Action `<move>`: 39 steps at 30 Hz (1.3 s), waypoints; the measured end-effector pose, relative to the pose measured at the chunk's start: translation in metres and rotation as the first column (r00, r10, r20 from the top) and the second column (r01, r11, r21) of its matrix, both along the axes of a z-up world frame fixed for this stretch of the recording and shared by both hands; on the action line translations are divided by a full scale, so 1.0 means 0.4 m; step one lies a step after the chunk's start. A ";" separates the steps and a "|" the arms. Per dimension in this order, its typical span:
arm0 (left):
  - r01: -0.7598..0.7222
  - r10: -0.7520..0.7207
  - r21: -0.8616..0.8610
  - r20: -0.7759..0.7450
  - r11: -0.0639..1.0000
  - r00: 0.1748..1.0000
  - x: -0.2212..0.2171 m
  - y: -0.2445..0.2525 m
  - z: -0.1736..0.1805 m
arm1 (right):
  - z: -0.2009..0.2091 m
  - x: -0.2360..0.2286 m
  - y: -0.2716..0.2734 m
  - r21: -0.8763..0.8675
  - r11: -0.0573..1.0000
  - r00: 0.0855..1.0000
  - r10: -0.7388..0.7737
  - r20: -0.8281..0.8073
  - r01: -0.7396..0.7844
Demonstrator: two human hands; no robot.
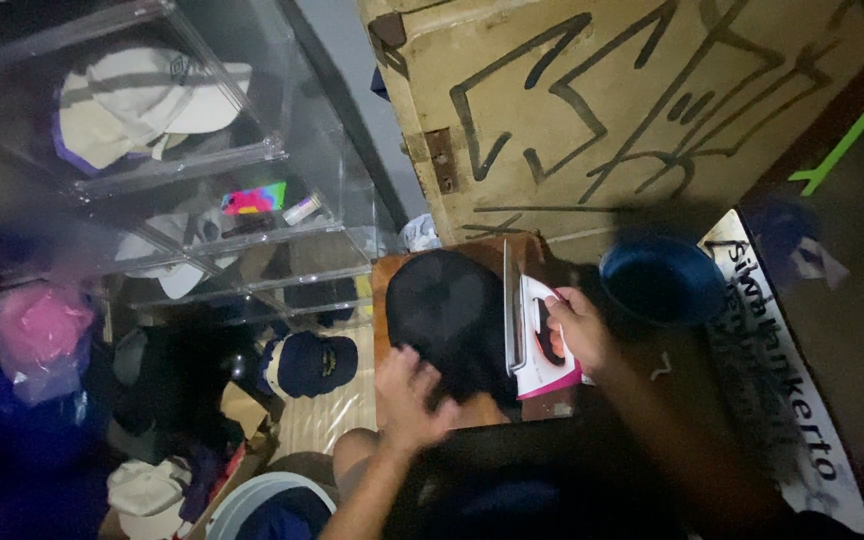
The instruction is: The person irons a black cap on a small wooden board using a pink and white iron. They repeatedly move the iron over the cap's surface, adjust the cap's position, and flip it to iron different sides.
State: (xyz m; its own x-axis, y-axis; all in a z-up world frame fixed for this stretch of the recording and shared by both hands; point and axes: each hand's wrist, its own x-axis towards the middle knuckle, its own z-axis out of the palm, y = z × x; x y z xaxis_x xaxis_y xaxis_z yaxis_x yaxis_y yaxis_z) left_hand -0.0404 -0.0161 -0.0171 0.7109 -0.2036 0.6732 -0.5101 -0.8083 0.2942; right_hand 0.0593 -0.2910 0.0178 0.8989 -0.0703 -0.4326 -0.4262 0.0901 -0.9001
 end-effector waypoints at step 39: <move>-0.134 -0.554 -0.912 -0.347 0.389 0.756 0.316 0.090 -0.025 | -0.157 -0.022 0.004 -0.086 0.984 0.987 0.159 0.022 -0.156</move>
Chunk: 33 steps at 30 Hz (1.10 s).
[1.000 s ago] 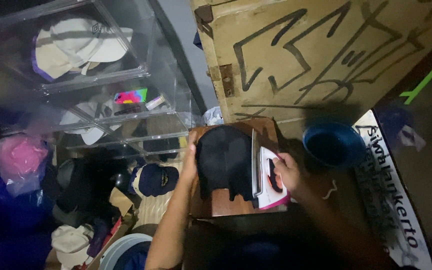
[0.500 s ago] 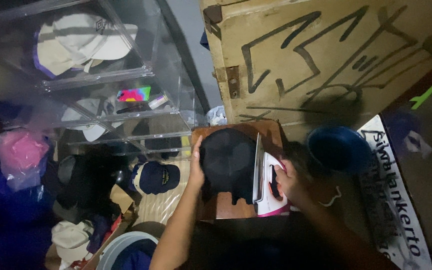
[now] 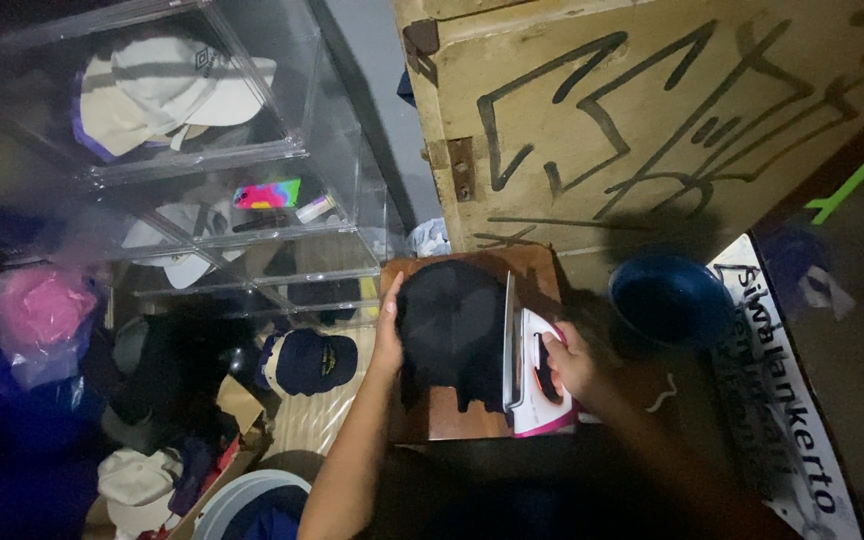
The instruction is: The person irons a black cap on a small wooden board using a pink and white iron. They repeatedly move the iron over the cap's surface, adjust the cap's position, and flip it to iron different sides.
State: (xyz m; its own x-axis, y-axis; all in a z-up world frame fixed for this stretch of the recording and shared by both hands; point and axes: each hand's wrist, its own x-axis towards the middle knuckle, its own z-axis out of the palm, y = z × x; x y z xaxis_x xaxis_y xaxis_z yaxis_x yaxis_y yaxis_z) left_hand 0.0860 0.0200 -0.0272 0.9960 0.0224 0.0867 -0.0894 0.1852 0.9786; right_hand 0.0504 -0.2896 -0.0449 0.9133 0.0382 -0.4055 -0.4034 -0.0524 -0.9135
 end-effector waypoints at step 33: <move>0.165 -0.153 0.059 -0.169 0.985 0.974 0.020 -0.020 0.023 | 0.080 0.083 -0.144 -0.147 0.968 0.979 0.197 -0.058 -0.204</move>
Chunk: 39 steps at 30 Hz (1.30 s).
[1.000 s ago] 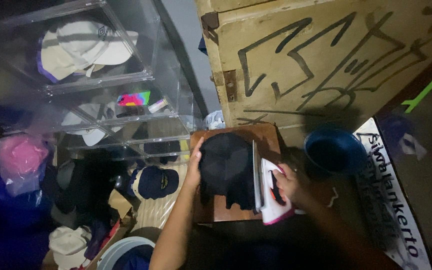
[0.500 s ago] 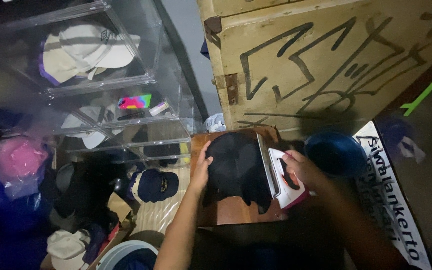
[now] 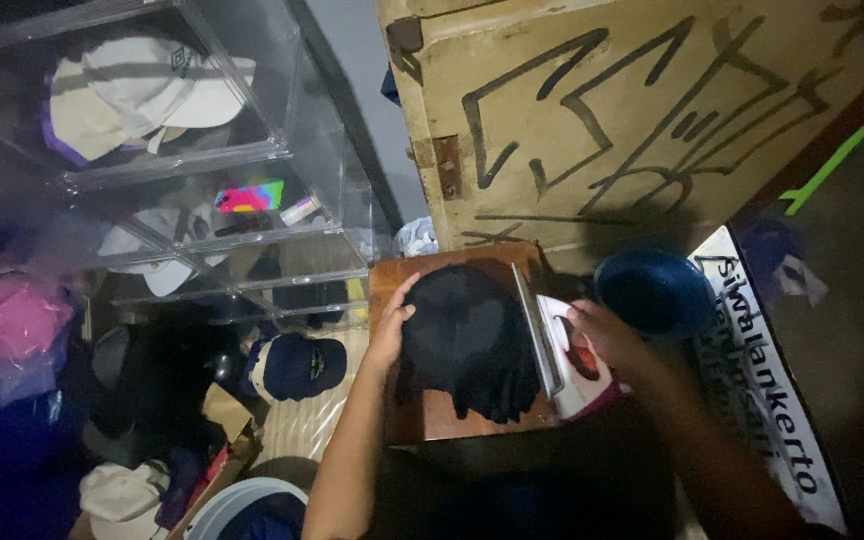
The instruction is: The person irons a black cap on a small wooden board using a pink and white iron. They repeatedly move the iron over the cap's surface, adjust the cap's position, and flip it to iron different sides.
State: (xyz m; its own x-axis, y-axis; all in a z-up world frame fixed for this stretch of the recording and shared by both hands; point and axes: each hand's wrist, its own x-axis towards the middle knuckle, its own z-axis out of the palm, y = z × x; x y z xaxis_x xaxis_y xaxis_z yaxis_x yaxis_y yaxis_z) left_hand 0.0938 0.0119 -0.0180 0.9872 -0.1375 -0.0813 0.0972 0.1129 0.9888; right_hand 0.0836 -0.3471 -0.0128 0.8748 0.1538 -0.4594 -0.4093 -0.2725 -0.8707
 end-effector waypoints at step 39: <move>-0.330 -0.736 0.922 0.367 0.205 0.569 -0.384 -0.232 -0.110 | -0.131 0.233 0.110 -0.435 0.861 0.905 -0.064 0.421 0.263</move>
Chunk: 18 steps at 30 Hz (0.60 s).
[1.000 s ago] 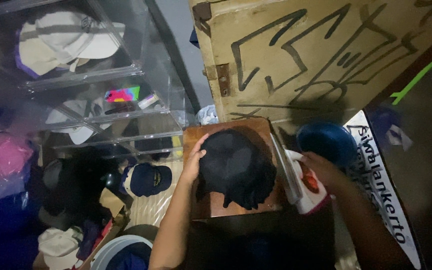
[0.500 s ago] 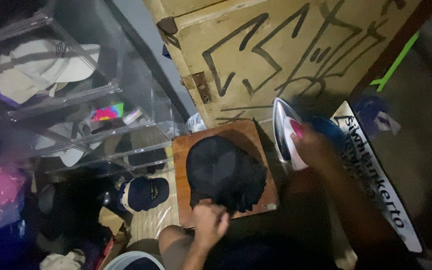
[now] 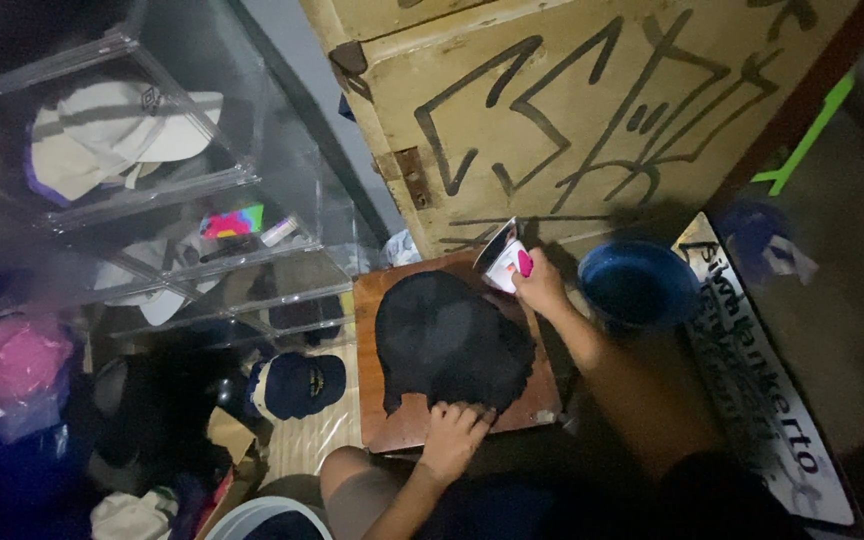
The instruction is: The person irons a black cap on a small wooden board using a pink and white iron. They repeatedly move the iron over the cap's surface, adjust the cap's position, and flip it to iron different sides.
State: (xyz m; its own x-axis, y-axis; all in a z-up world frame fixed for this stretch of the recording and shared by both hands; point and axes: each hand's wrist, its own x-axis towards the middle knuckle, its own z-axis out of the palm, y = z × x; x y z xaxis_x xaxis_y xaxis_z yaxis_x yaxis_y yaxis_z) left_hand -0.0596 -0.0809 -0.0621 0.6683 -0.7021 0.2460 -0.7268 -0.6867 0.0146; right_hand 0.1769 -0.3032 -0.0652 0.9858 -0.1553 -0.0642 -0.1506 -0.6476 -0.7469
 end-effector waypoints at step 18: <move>-0.047 0.016 -0.289 -0.108 0.956 0.994 -0.098 0.090 0.005 | -0.043 -0.016 0.021 0.113 0.993 0.998 0.036 0.048 -0.041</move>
State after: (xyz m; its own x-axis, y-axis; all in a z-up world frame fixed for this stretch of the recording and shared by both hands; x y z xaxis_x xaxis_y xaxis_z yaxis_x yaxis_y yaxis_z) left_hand -0.0986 -0.0448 -0.0601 0.7216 -0.5885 0.3646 -0.6886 -0.6642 0.2910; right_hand 0.1705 -0.2950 -0.0824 0.9932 -0.1115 -0.0335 -0.0909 -0.5625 -0.8218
